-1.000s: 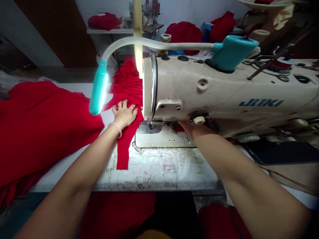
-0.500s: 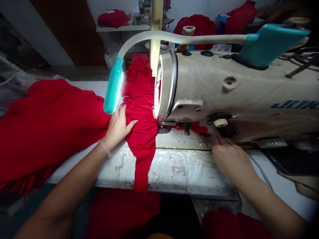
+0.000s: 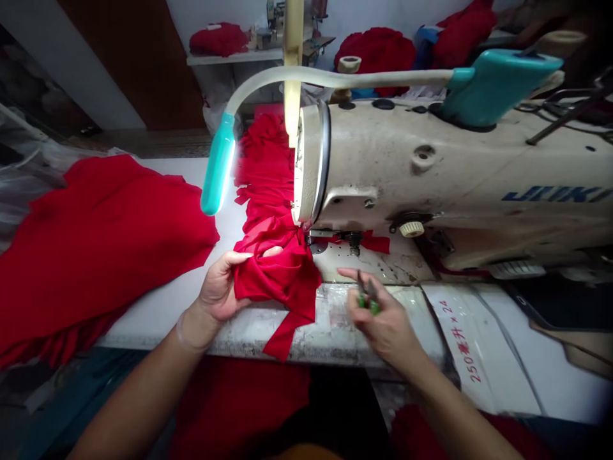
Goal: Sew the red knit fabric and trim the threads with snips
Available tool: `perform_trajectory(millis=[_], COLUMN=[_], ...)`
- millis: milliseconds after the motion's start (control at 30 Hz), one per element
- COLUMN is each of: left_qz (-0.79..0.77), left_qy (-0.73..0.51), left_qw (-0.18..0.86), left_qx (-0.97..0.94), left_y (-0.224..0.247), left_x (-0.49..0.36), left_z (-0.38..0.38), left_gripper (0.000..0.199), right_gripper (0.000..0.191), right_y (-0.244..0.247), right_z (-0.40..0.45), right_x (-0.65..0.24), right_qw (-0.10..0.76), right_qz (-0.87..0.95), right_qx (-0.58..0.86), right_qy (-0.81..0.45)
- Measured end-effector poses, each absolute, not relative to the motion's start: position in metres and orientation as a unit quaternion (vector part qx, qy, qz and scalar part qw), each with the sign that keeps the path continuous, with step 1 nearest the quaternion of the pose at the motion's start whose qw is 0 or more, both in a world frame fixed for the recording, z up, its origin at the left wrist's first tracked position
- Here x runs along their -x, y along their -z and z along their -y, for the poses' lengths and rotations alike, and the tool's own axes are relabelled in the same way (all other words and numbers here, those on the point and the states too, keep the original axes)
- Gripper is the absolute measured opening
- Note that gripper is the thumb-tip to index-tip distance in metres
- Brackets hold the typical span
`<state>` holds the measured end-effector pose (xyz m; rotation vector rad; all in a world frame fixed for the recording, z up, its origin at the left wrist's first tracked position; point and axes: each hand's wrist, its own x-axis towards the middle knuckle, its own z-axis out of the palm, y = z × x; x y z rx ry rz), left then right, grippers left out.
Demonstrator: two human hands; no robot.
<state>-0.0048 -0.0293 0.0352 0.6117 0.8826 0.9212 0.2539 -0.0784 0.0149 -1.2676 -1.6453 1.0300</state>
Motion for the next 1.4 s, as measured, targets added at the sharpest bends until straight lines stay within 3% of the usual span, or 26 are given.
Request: perform_trajectory(millis=[100, 233, 433, 567, 633, 733, 800, 900, 1000, 1100, 1200, 1400], left_qz=[-0.393, -0.425, -0.463, -0.510, -0.559, -0.633, -0.608, -0.500, -0.471, -0.565, -0.634, -0.552], left_qy=[-0.403, -0.451, -0.494, -0.514, -0.522, -0.555, -0.511, -0.306, -0.157, -0.148, -0.175, -0.264], left_qw=[0.778, 0.735, 0.695, 0.647, 0.573, 0.301, 0.161, 0.191, 0.199, 0.170, 0.175, 0.171], left_qx=[-0.280, -0.274, -0.243, -0.240, -0.295, -0.448, -0.587, -0.788, -0.845, -0.794, -0.733, -0.772], left_y=[-0.034, -0.033, -0.025, -0.016, -0.013, -0.018, -0.030, -0.046, -0.044, -0.032, -0.023, -0.031], left_x=[0.000, 0.010, 0.027, 0.042, 0.055, 0.067, 0.064, 0.045, 0.035, 0.043, 0.055, 0.054], left_z=[0.038, 0.048, 0.056, 0.060, 0.066, 0.077, 0.076, 0.057, 0.032, 0.026, 0.039, 0.056], left_gripper=[0.046, 0.045, 0.050, 0.048, 0.051, 0.054, 0.045, 0.032, 0.025, 0.025, 0.020, 0.028], right_gripper=[0.061, 0.039, 0.028, 0.033, 0.031, 0.038, 0.043, 0.045, 0.035, 0.022, 0.024, 0.016], right_y=[-0.022, -0.023, -0.019, -0.009, -0.004, 0.002, 0.005, 0.005, 0.001, -0.005, -0.009, -0.014], right_z=[0.046, 0.024, 0.020, 0.026, 0.035, 0.049, 0.055, 0.058, 0.064, 0.078, 0.091, 0.090], right_x=[-0.217, -0.206, -0.210, -0.207, -0.209, -0.212, -0.209, -0.203, -0.204, -0.218, -0.230, -0.219], right_qw=[0.368, 0.311, 0.379, 0.430, 0.374, 0.223, 0.170, 0.147, 0.118, 0.096, 0.105, 0.136], right_qz=[0.593, 0.603, 0.659, 0.743, 0.834, 0.928, 0.942, 0.943, 0.945, 0.949, 0.950, 0.944], right_qx=[0.467, 0.408, 0.450, 0.406, 0.350, 0.292, 0.290, 0.296, 0.300, 0.298, 0.292, 0.298], right_qy=[-0.542, -0.611, -0.469, -0.314, -0.208, -0.062, 0.004, 0.046, 0.050, 0.029, 0.021, 0.034])
